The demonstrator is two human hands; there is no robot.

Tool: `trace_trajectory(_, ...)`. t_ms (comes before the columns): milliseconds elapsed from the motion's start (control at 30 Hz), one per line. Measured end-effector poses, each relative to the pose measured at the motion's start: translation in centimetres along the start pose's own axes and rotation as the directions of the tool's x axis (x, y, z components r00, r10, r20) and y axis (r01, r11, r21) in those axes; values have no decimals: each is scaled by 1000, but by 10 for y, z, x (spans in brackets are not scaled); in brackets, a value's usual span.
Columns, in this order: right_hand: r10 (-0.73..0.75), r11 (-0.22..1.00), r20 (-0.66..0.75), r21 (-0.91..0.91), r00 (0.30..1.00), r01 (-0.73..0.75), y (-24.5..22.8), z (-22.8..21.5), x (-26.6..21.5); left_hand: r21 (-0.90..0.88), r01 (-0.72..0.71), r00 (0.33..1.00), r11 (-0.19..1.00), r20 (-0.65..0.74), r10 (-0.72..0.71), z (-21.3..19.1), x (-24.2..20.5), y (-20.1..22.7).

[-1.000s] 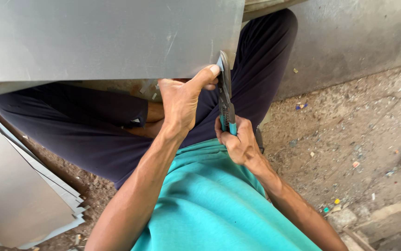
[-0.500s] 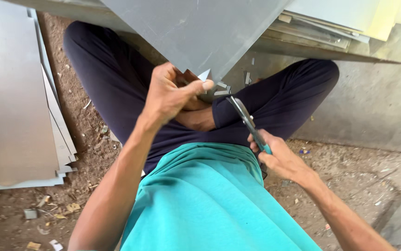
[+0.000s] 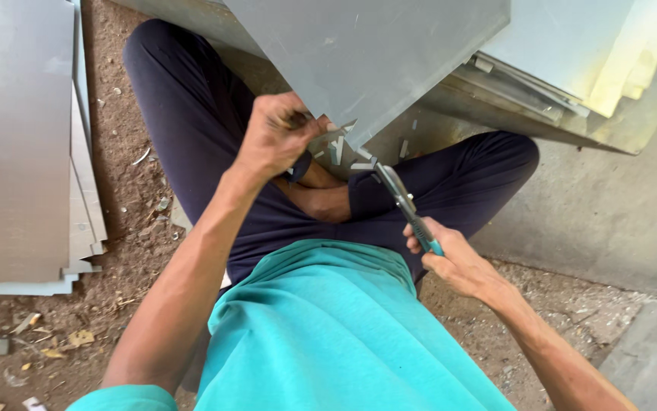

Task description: The person sits cross-legged on the ground and uses tin snips to cut a rectangular metal sheet. They repeatedly trim the edges of the sheet, creating small cutouts and removing excess material.

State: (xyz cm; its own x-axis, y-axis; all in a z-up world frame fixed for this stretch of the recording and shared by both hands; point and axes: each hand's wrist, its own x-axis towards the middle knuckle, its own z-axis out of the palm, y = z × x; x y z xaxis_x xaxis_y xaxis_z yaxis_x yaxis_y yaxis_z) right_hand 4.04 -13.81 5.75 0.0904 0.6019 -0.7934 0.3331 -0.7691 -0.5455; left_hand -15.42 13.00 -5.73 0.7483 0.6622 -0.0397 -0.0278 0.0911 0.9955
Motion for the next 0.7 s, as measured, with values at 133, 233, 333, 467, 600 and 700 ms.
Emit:
trace_trajectory(133,41,999,12,-4,999,-41,-11,-1,4,-588,287,957,756,143,-252,20,0,-6)
trace_trajectory(233,27,999,23,-28,999,-26,-21,-9,2,-647,370,918,667,143,-371,35,-10,4)
trace_trajectory(333,36,999,47,-16,998,-35,-31,-14,3,-68,124,985,990,-114,-131,34,-26,24)
trace_trajectory(467,104,995,82,-13,991,-103,-46,-21,12,-400,265,931,877,-130,-341,41,-34,47)
trace_trajectory(600,-11,999,89,-46,996,15,-63,-19,23,-466,208,925,860,-191,-327,44,-31,54)
trace_trajectory(700,72,992,76,-111,995,-64,-68,-14,25,-505,224,906,834,-207,-369,47,-29,51)
